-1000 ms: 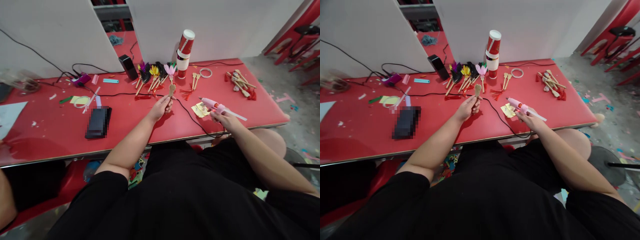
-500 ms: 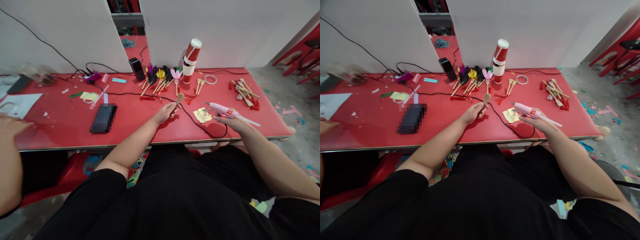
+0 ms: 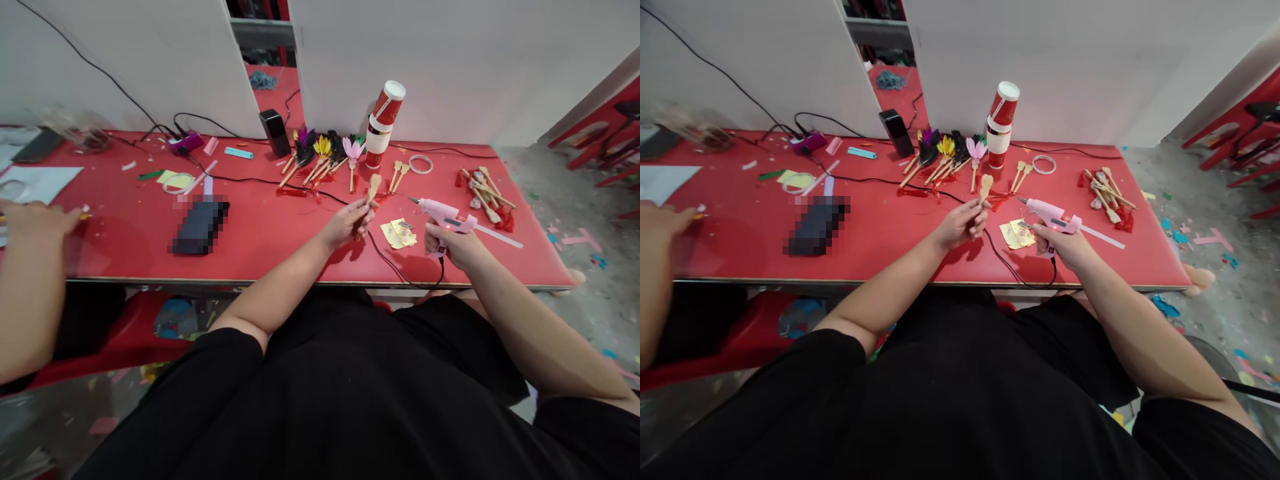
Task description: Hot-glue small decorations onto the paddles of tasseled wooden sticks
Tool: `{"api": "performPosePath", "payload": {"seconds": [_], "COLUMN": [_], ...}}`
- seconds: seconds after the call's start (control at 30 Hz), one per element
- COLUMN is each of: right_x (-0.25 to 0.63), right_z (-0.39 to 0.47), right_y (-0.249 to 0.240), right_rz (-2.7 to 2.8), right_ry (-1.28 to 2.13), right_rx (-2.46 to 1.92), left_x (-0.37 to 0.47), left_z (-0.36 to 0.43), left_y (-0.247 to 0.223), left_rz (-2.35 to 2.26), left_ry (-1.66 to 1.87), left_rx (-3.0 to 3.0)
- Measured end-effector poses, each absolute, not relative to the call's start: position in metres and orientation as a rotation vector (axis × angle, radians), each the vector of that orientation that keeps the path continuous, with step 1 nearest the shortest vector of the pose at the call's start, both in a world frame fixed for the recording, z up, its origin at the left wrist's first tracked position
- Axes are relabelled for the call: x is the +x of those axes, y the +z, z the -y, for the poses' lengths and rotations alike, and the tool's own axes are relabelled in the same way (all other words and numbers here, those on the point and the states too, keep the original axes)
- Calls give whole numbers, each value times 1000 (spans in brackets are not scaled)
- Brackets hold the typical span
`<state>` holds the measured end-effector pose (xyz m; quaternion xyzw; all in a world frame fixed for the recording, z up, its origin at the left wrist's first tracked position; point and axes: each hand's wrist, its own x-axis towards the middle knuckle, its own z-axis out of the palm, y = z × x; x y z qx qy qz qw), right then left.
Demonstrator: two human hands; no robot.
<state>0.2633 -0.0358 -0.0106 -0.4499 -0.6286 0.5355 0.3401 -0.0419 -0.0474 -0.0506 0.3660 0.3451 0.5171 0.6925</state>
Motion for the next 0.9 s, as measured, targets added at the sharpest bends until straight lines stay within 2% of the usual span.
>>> {"api": "performPosePath", "payload": {"seconds": [0.2,0.37,0.57,0.9], "right_x": [273,274,266,259], "right_z": [52,64,67,54], "right_y": [-6,-6,-7,-12], "right_rz": [1462,1467,1575,1745], "right_ry": [1359,1409,1319,1062], "right_rx": [-1182,-1069,-1237,-1388], "left_x": [-19,-9,5,14], "left_z": [84,90,75,67], "left_y": [-34,-41,-51,-53], "left_rz": [-611,-745,-673,-798], "left_ry": [1131,1123,1204,1109], "left_rx": [504,720,1155,1276]}}
